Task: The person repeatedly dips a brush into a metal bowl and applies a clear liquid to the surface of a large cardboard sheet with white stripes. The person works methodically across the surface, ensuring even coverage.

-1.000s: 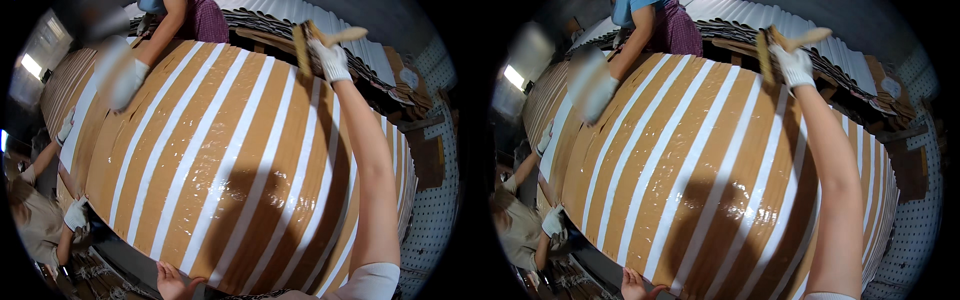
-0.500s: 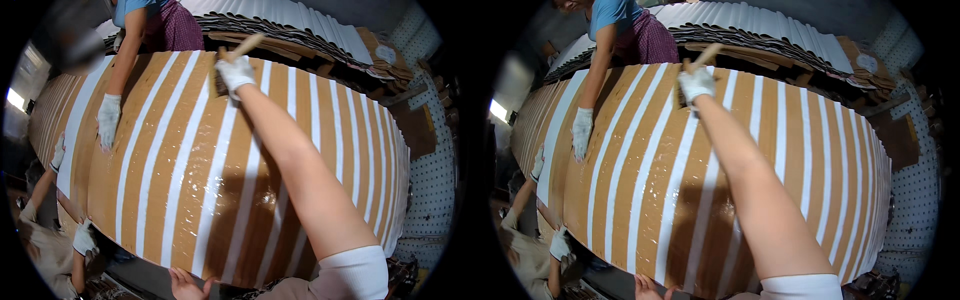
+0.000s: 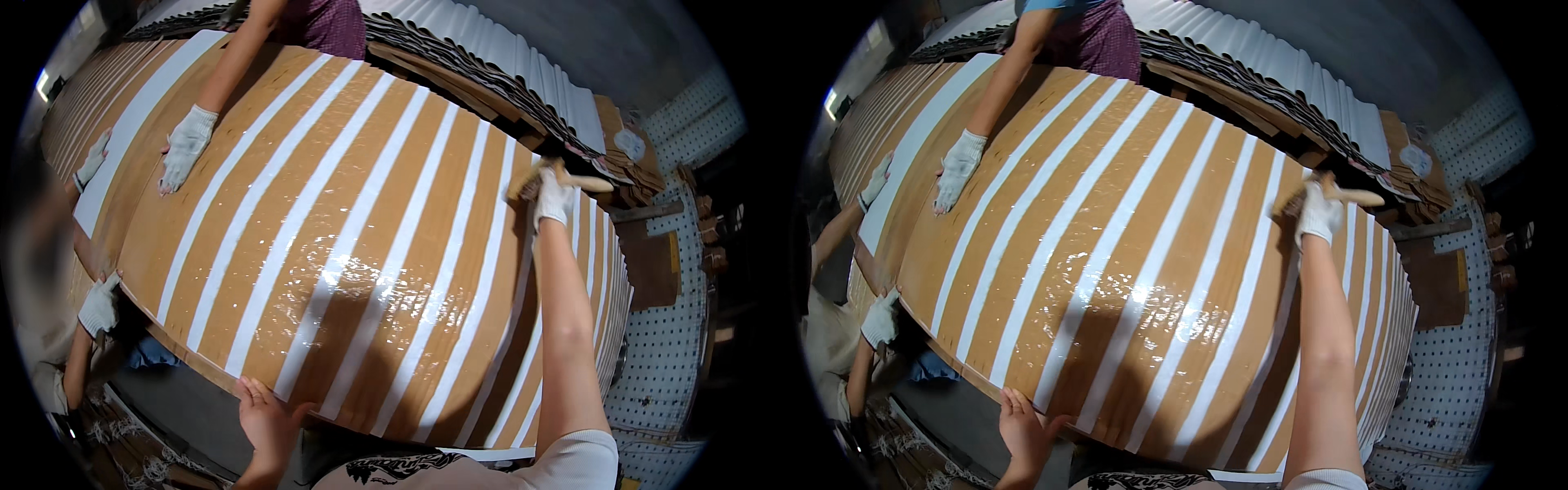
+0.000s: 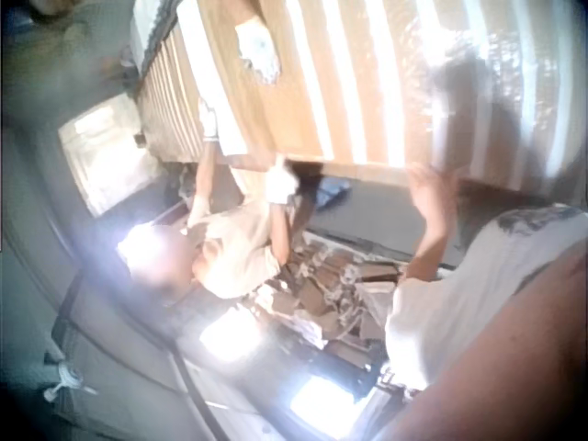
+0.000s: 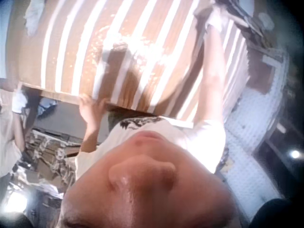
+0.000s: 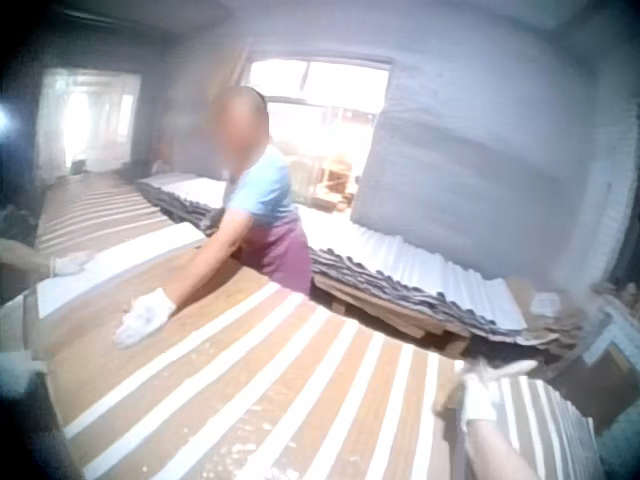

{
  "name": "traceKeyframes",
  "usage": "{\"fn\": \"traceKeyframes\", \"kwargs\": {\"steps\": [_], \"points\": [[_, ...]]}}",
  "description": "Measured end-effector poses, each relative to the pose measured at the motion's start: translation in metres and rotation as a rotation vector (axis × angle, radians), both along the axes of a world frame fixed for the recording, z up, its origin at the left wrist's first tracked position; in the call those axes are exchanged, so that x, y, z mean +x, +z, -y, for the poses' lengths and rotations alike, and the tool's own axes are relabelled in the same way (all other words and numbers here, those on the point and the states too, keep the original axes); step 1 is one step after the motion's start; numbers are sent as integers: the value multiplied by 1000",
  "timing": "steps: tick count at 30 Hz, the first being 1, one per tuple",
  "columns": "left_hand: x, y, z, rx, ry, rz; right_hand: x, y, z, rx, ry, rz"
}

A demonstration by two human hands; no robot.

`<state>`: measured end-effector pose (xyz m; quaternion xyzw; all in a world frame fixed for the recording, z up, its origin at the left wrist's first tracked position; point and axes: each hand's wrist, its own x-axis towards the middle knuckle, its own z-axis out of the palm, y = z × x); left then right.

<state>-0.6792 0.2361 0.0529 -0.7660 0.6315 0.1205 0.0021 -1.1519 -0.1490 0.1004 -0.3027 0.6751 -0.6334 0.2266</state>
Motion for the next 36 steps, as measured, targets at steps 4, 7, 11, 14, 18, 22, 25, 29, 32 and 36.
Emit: {"fn": "traceKeyframes", "kwargs": {"steps": [4,7,11,14,18,22,25,29,32,36], "points": [[1,-2,-3,31,-5,5,182,-3,48,-20,457,-176],[-2,5,-2,23,1,3,317,7,48,163,569,-401],[-6,9,1,-14,-13,-4,375,-8,60,312,547,-462],[-1,6,-5,-59,-42,9,317,-38,60,216,447,-465],[4,-2,-5,-24,8,7,185,-39,1,95,242,104],[4,-12,-5,-52,2,3,69,-27,-94,27,0,296],[5,-18,-4,-16,-4,-44,6,-34,-132,35,-263,195],[0,-13,0,-1,-37,-72,-35,-38,-113,87,-167,29],[1,-10,-5,-26,-45,21,126,-5,-65,-57,157,128],[3,-5,-6,-47,-40,-2,312,1,-6,-14,596,58]]}}
